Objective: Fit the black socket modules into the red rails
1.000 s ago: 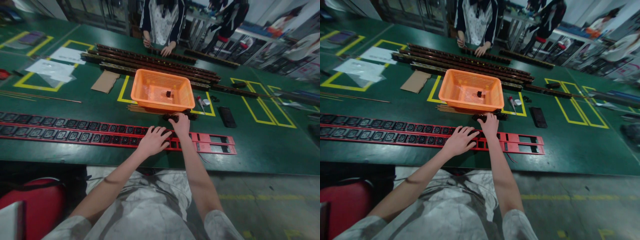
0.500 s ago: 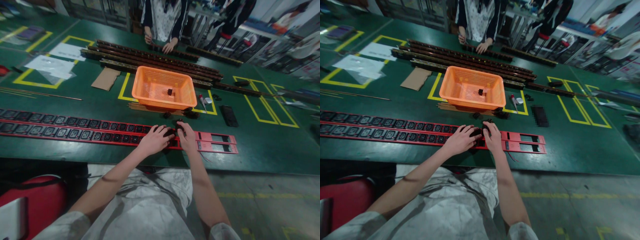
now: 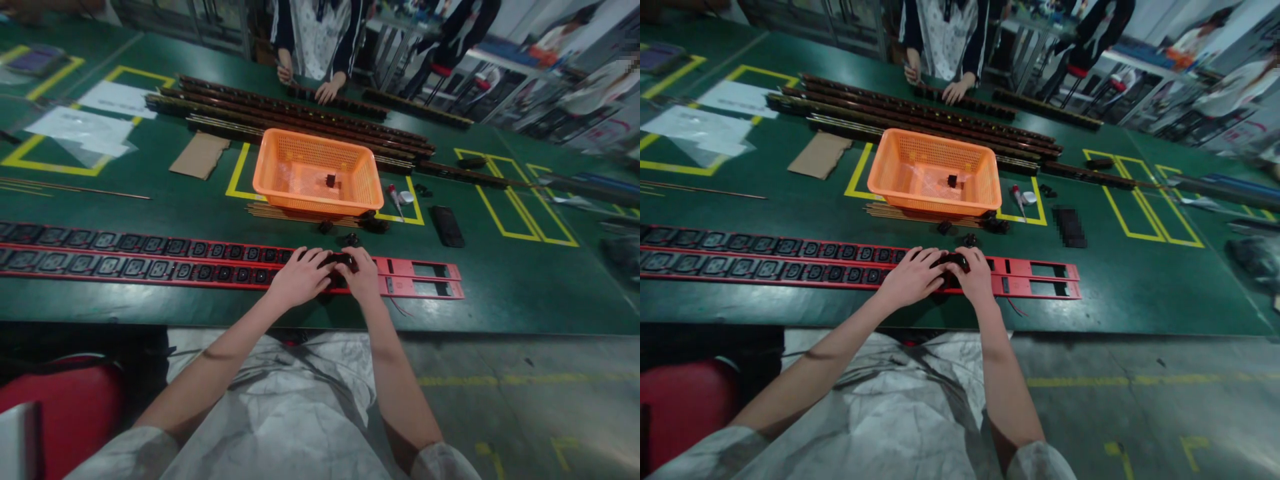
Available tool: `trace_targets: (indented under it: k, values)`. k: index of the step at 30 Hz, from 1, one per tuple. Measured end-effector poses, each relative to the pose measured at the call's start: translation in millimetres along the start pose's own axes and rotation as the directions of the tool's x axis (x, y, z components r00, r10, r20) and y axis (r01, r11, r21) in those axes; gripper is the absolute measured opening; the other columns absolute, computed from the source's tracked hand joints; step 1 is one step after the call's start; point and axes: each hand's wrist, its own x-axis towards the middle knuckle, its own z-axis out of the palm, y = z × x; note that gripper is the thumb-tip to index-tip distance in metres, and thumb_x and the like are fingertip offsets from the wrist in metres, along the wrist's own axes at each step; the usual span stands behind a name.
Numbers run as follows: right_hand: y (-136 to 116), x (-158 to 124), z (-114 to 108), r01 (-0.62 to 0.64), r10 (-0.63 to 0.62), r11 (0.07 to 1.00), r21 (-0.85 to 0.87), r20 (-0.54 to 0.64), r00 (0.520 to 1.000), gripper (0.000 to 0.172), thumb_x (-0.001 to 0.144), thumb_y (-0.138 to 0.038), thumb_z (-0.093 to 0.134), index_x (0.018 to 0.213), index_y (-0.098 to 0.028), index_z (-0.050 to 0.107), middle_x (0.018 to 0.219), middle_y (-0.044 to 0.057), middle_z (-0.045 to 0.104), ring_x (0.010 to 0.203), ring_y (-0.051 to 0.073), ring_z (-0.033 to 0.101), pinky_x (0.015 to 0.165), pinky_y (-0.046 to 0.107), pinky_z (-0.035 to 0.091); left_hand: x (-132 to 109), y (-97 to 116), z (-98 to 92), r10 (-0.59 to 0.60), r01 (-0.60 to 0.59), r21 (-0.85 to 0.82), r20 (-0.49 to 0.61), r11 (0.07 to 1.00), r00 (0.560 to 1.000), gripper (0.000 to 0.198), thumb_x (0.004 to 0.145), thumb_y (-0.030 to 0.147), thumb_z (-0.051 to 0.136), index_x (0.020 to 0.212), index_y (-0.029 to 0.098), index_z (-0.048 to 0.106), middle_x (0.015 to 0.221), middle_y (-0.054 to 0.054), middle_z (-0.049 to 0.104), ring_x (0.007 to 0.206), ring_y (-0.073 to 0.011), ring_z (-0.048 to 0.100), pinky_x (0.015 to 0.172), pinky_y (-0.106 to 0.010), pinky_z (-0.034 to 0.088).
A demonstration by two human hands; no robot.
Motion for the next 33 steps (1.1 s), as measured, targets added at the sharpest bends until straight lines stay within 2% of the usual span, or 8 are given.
trace_targets:
  k: [7,9,13,18,22,25,28,33]
  values:
    - [-7.5,-0.2,-6.6,0.086,-0.085,0.996,0.005,0.125,0.988,0.030,0.099,-0.031,0.049,0.123,-0.023,0.064,0.120,0.011,0.063,0.116,0.026,0.060,0.102,0.045,0.051,-0.2,0.3,-0.5,0.011,-0.011,0.025,-0.005,1.000,1.000,0.034,0.099,0.032,0.049,0.129,0.023,0.063,0.146,-0.010,0.057,0.138,-0.0284,0.047,0.117,-0.051,0.034]
    - [-8.0,-1.5,-6.8,0.092,-0.095,0.995,0.030,0.101,0.990,0.032,0.100,-0.027,0.043,0.123,-0.022,0.064,0.123,0.012,0.063,0.119,0.024,0.060,0.104,0.045,0.050,-0.5,0.3,-0.6,0.016,-0.016,0.030,-0.006,0.999,1.000,0.034,0.100,0.033,0.048,0.130,0.023,0.062,0.147,-0.010,0.056,0.138,-0.0285,0.047,0.117,-0.051,0.035]
    - [-5.6,-3.3,-2.8,0.081,-0.080,0.997,0.018,-0.032,0.996,0.025,0.098,-0.032,0.051,0.114,-0.022,0.067,0.130,0.013,0.063,0.124,0.025,0.060,0.106,0.046,0.051,-0.8,0.3,-1.0,0.024,-0.023,0.033,-0.008,0.999,1.000,0.037,0.102,0.033,0.044,0.135,0.024,0.059,0.149,-0.009,0.055,0.137,-0.0280,0.047,0.116,-0.051,0.035]
    - [-2.0,-3.7,2.8,-0.036,0.020,0.995,-0.089,-0.180,0.984,0.016,0.092,-0.035,0.064,0.098,-0.022,0.069,0.107,0.012,0.071,0.104,0.027,0.068,0.092,0.046,0.055,-0.6,-0.5,-1.1,0.028,-0.028,0.034,0.005,0.999,1.000,0.040,0.102,0.033,0.043,0.140,0.027,0.054,0.153,-0.005,0.051,0.139,-0.0280,0.046,0.115,-0.051,0.034]
    - [-4.7,-4.7,0.8,-0.018,0.007,0.997,-0.075,-0.143,0.990,0.014,0.091,-0.033,0.062,0.093,-0.021,0.070,0.104,0.011,0.069,0.099,0.026,0.067,0.085,0.042,0.057,-0.2,-1.2,0.5,0.026,-0.026,0.016,0.002,1.000,1.000,0.039,0.102,0.033,0.044,0.138,0.027,0.057,0.154,-0.005,0.051,0.139,-0.0280,0.045,0.115,-0.051,0.034]
    - [-6.5,-5.5,-2.4,0.070,-0.072,0.997,-0.028,-0.088,0.994,0.021,0.094,-0.025,0.053,0.103,-0.021,0.071,0.111,0.012,0.067,0.104,0.025,0.065,0.087,0.041,0.057,0.1,-1.6,2.9,0.023,-0.023,0.009,-0.014,1.000,1.000,0.037,0.101,0.032,0.046,0.135,0.025,0.059,0.153,-0.006,0.052,0.139,-0.0280,0.045,0.116,-0.051,0.034]
    - [-3.8,-5.0,-3.3,0.129,-0.129,0.992,-0.010,-0.129,0.983,0.032,0.094,-0.016,0.045,0.112,-0.022,0.070,0.113,0.012,0.065,0.109,0.024,0.063,0.091,0.042,0.056,0.1,-1.8,5.0,0.020,-0.020,0.017,-0.031,1.000,0.999,0.038,0.101,0.034,0.046,0.136,0.025,0.058,0.151,-0.007,0.053,0.139,-0.0281,0.046,0.115,-0.051,0.035]
    - [3.5,-3.5,-0.3,0.133,-0.147,0.987,-0.094,-0.155,0.977,0.023,0.095,-0.026,0.056,0.113,-0.023,0.070,0.105,0.010,0.064,0.100,0.024,0.064,0.087,0.043,0.055,-0.4,-1.7,5.2,0.027,-0.026,0.033,-0.041,0.999,0.999,0.037,0.102,0.035,0.044,0.136,0.025,0.058,0.149,-0.007,0.055,0.138,-0.0278,0.047,0.115,-0.051,0.035]
